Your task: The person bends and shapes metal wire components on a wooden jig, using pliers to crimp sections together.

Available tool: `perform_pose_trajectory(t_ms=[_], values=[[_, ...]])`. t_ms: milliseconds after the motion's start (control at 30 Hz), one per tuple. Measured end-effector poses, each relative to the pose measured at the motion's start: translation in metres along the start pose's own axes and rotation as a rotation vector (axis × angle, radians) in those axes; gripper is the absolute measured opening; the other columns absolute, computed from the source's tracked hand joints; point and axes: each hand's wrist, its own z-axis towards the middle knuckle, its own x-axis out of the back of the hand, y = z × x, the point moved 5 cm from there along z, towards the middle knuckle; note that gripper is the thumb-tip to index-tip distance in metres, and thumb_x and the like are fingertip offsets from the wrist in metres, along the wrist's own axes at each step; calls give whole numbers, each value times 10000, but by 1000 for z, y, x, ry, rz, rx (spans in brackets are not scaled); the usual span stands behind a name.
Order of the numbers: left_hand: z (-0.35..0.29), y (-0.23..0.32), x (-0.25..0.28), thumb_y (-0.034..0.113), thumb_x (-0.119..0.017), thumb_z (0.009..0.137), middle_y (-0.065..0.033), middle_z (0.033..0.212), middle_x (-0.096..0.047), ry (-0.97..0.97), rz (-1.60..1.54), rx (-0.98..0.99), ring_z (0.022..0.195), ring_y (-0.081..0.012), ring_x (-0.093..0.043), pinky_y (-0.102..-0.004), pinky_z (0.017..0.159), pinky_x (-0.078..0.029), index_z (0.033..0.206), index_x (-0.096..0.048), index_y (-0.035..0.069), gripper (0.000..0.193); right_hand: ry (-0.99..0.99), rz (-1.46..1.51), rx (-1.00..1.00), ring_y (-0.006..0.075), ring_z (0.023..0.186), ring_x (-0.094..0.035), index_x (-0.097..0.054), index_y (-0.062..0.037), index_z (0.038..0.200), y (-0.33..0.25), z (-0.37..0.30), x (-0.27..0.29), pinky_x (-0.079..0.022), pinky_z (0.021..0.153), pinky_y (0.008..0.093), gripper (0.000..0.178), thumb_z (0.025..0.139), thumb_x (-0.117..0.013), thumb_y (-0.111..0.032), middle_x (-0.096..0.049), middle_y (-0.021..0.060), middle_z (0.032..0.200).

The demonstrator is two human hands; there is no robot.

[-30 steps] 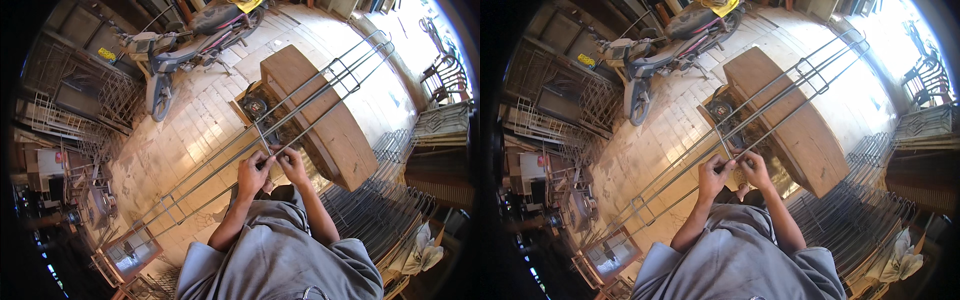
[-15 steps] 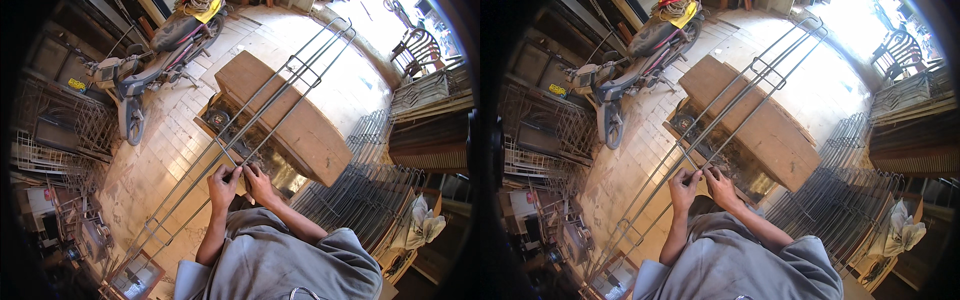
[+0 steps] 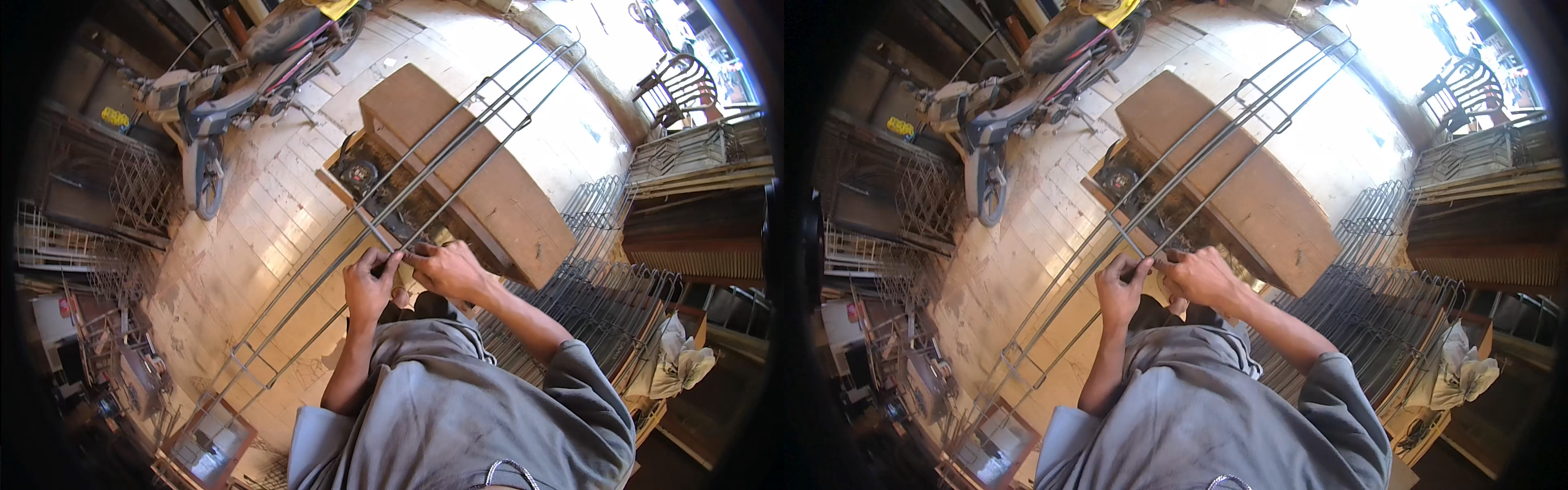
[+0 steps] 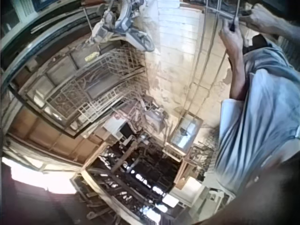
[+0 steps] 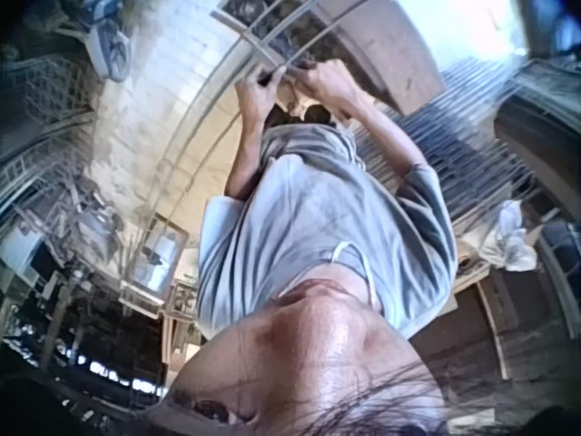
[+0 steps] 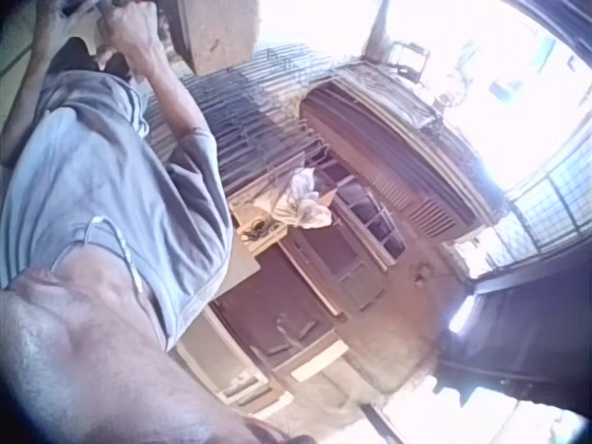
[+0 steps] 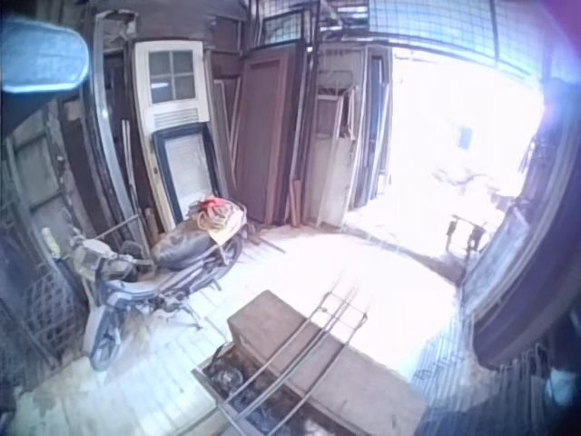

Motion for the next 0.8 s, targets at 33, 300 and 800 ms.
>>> perform_pose_trajectory(t_ms=[33, 300, 800], values=[[-1, -1, 0, 180, -750, 866, -102, 665, -677, -8, -12, 16, 588, -180, -641, -311, 562, -483, 739, -598, -17, 280, 8, -17, 9, 310, 590, -633, -653, -100, 1196, -4, -1, 3, -477, 499, 433, 377, 844, -606, -226, -679, 103, 911], [-2, -7, 2, 369, -688, 886, -110, 755, -701, -47, 118, 12, 687, -357, -668, -446, 609, -500, 805, -621, 72, 315, 78, -239, 129, 273, 539, -639, -634, -33, 1092, -31, 2, 18, -506, 463, 399, 383, 834, -648, -315, -645, 111, 747], [-19, -22, -1, 247, -774, 702, -153, 839, -680, 22, 257, -157, 782, -380, -651, -480, 693, -513, 950, -650, 51, 339, -131, -499, 914, 177, 376, -536, -623, 13, 1165, -96, 84, 33, -391, 359, 324, 399, 823, -631, -193, -461, 6, 421]])
